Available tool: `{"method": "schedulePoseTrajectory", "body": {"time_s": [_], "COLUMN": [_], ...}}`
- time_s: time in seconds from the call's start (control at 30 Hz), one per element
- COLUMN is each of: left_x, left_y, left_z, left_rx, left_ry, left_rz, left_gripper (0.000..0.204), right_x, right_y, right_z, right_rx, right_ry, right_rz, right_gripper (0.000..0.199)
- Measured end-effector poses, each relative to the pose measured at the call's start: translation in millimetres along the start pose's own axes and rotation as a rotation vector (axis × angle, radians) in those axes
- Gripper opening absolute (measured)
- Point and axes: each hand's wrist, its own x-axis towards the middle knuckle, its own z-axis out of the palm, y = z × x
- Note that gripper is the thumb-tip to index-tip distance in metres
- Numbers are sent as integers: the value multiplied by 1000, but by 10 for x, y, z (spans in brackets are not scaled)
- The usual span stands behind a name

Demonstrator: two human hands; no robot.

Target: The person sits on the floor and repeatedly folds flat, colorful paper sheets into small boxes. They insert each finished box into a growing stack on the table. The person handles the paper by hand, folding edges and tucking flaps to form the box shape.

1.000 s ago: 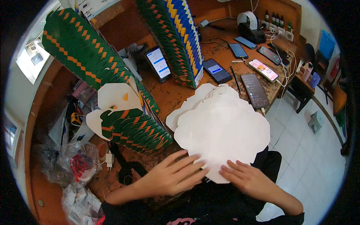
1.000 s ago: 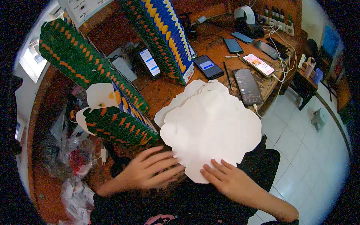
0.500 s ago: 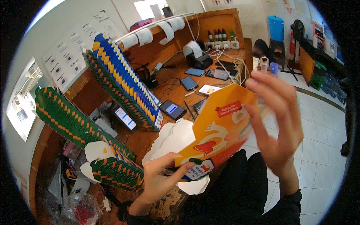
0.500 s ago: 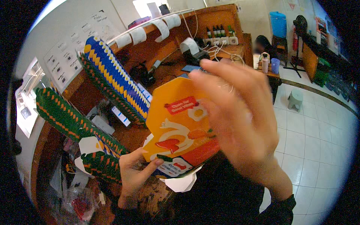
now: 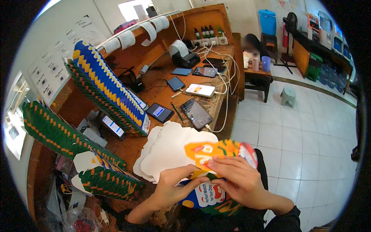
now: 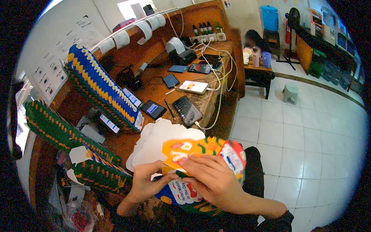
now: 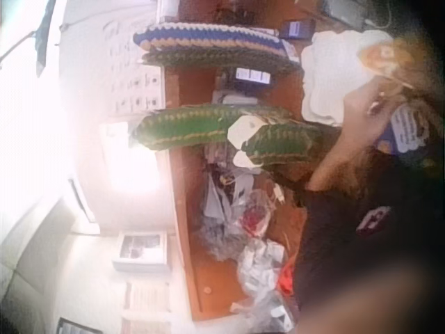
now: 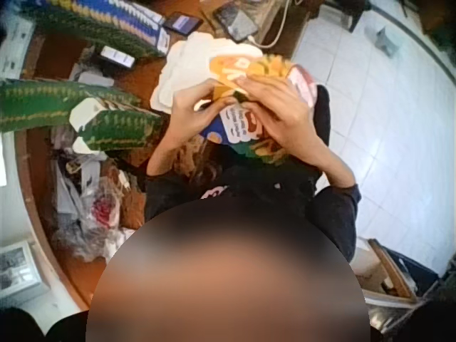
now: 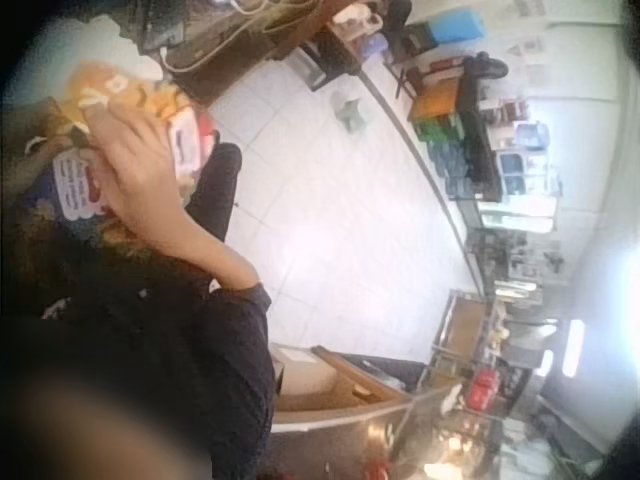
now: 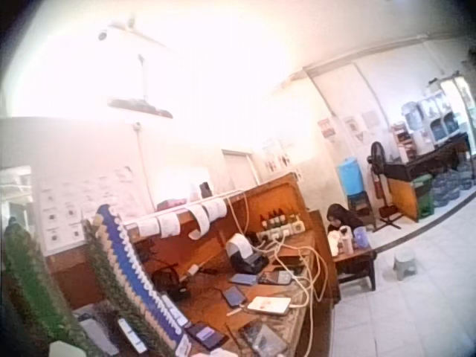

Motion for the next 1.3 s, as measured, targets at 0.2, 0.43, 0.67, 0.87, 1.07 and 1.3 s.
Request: {"method": "schedulePoseTrajectory", "body": {"time_s": [0.2, 0.43, 0.67, 0.87, 1.07, 1.3], "left_x": [106, 71, -37, -77, -254, -322], "left_y": [-295, -586, -612, -538, -485, -443], "left_z": [217, 697, 939, 1114, 1366, 1400], "left_rx": [156, -1416, -1393, -1178, -1204, -1146], "left_ry": [315, -401, -671, -715, -549, -608], "left_rz": [43, -966, -1132, -847, -771, -703], "left_gripper": [10, 52, 52, 50, 44, 44], "right_x": [-188, -563, -1015, -1101, -1230, -1366], "right_y": [156, 246, 495, 421, 313, 240], "right_z": [-195, -458, -328, -138, 29, 68], "right_rx": [-80, 310, 548, 362, -90, -17], "right_ry": [255, -34, -174, 13, 188, 316], "right_rz": [159, 253, 449, 574, 569, 560], "right_gripper": [30, 31, 17, 25, 22, 21]}}
